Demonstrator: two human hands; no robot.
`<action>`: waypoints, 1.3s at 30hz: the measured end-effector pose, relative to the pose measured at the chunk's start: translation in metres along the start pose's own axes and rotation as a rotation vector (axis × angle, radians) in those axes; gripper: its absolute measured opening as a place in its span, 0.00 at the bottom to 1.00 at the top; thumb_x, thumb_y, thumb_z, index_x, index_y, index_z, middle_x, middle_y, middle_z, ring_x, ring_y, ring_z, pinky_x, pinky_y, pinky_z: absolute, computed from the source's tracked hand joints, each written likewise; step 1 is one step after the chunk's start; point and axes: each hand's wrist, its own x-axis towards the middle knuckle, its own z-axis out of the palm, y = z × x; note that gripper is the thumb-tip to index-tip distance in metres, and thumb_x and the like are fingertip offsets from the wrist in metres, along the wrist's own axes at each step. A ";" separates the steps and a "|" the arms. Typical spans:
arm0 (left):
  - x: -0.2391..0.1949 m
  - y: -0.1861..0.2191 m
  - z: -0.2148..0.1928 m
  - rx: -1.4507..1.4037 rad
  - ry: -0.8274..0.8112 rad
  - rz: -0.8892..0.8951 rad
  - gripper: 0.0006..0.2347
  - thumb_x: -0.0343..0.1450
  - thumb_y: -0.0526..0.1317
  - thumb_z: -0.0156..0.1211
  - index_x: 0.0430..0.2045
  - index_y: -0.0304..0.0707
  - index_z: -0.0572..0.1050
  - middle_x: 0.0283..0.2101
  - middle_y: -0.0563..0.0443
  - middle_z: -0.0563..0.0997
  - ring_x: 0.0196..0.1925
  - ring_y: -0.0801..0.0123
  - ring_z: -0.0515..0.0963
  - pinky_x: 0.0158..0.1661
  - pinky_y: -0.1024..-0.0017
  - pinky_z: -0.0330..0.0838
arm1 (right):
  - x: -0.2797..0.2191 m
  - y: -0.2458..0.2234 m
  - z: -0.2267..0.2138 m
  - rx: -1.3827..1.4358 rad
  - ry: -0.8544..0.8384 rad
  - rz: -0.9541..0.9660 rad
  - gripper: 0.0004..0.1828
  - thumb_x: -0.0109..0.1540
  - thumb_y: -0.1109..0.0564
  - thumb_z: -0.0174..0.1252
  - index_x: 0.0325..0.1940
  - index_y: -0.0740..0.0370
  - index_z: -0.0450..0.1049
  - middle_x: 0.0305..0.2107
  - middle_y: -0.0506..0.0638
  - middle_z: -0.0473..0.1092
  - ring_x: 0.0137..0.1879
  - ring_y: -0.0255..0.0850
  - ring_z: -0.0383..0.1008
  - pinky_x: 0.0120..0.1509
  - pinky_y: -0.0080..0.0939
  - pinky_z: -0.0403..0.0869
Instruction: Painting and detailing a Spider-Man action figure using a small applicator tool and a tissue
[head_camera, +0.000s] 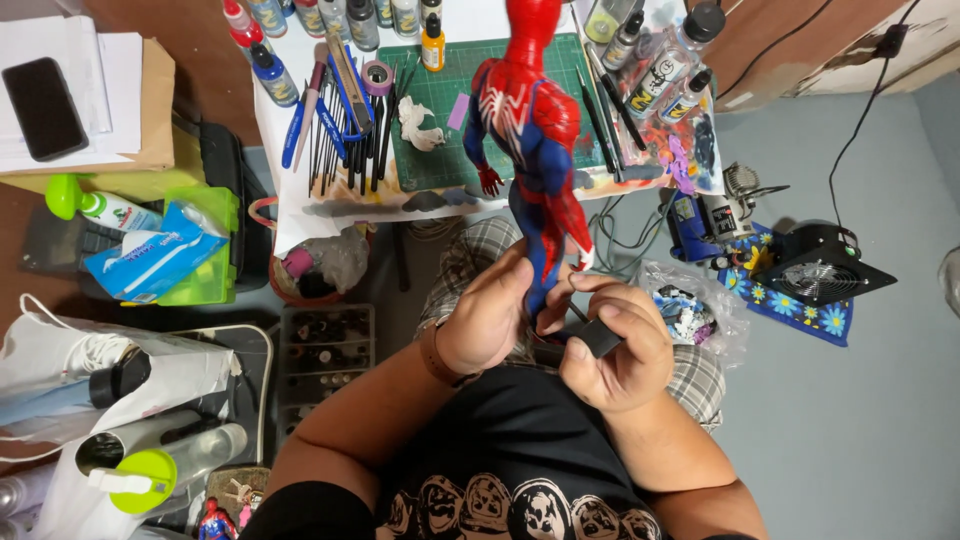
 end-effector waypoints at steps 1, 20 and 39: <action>0.000 -0.003 -0.005 0.005 -0.002 0.000 0.15 0.79 0.46 0.44 0.47 0.30 0.66 0.29 0.41 0.69 0.24 0.65 0.71 0.25 0.70 0.69 | -0.004 0.002 -0.001 0.001 0.004 -0.003 0.20 0.61 0.62 0.67 0.48 0.79 0.67 0.25 0.67 0.66 0.31 0.63 0.73 0.41 0.80 0.80; 0.022 0.025 -0.037 -0.171 -0.107 -0.017 0.22 0.79 0.51 0.43 0.62 0.34 0.63 0.36 0.50 0.63 0.32 0.70 0.64 0.32 0.73 0.63 | -0.025 0.028 -0.008 0.124 0.201 0.103 0.17 0.66 0.61 0.57 0.53 0.76 0.64 0.28 0.63 0.66 0.32 0.48 0.69 0.43 0.68 0.81; 0.035 0.028 -0.017 -0.006 -0.044 0.051 0.12 0.77 0.47 0.47 0.47 0.40 0.59 0.37 0.42 0.66 0.31 0.63 0.70 0.32 0.69 0.67 | -0.031 0.036 -0.019 0.071 0.242 0.129 0.18 0.66 0.64 0.57 0.55 0.77 0.62 0.32 0.67 0.70 0.33 0.54 0.77 0.42 0.50 0.78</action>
